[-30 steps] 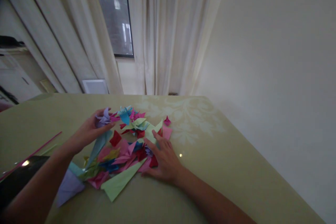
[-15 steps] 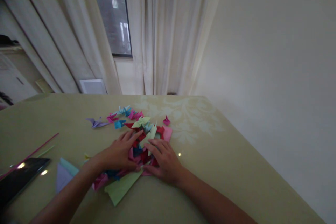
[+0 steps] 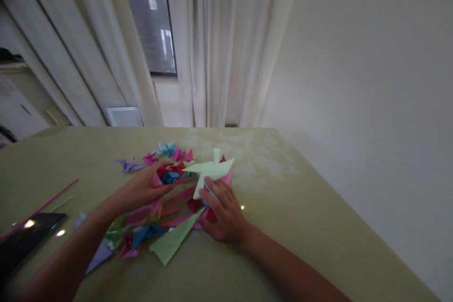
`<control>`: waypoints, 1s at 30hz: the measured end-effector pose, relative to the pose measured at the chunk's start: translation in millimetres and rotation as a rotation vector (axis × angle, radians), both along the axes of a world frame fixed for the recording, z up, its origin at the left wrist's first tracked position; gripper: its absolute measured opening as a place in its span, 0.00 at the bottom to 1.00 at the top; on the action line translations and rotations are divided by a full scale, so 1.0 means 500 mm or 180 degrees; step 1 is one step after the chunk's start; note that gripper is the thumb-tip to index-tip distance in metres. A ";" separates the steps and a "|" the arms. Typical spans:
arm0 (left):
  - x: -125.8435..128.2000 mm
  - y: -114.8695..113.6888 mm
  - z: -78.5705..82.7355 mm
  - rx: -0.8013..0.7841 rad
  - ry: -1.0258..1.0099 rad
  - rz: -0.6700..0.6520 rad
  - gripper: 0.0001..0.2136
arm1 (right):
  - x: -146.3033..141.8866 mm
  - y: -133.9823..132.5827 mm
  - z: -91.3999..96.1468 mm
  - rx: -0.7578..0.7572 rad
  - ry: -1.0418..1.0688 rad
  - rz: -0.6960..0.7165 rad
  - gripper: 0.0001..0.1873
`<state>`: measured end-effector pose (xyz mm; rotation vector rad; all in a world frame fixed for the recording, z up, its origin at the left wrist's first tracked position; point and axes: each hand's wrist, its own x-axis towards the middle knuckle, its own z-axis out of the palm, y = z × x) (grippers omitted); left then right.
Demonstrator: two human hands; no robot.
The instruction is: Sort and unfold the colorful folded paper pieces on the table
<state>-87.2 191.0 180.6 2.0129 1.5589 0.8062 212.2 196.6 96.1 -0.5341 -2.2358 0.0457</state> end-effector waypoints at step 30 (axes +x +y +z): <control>-0.055 0.018 -0.003 0.0233 0.0778 0.0355 0.20 | 0.222 0.300 -0.086 -0.1689 0.1404 -0.1866 0.38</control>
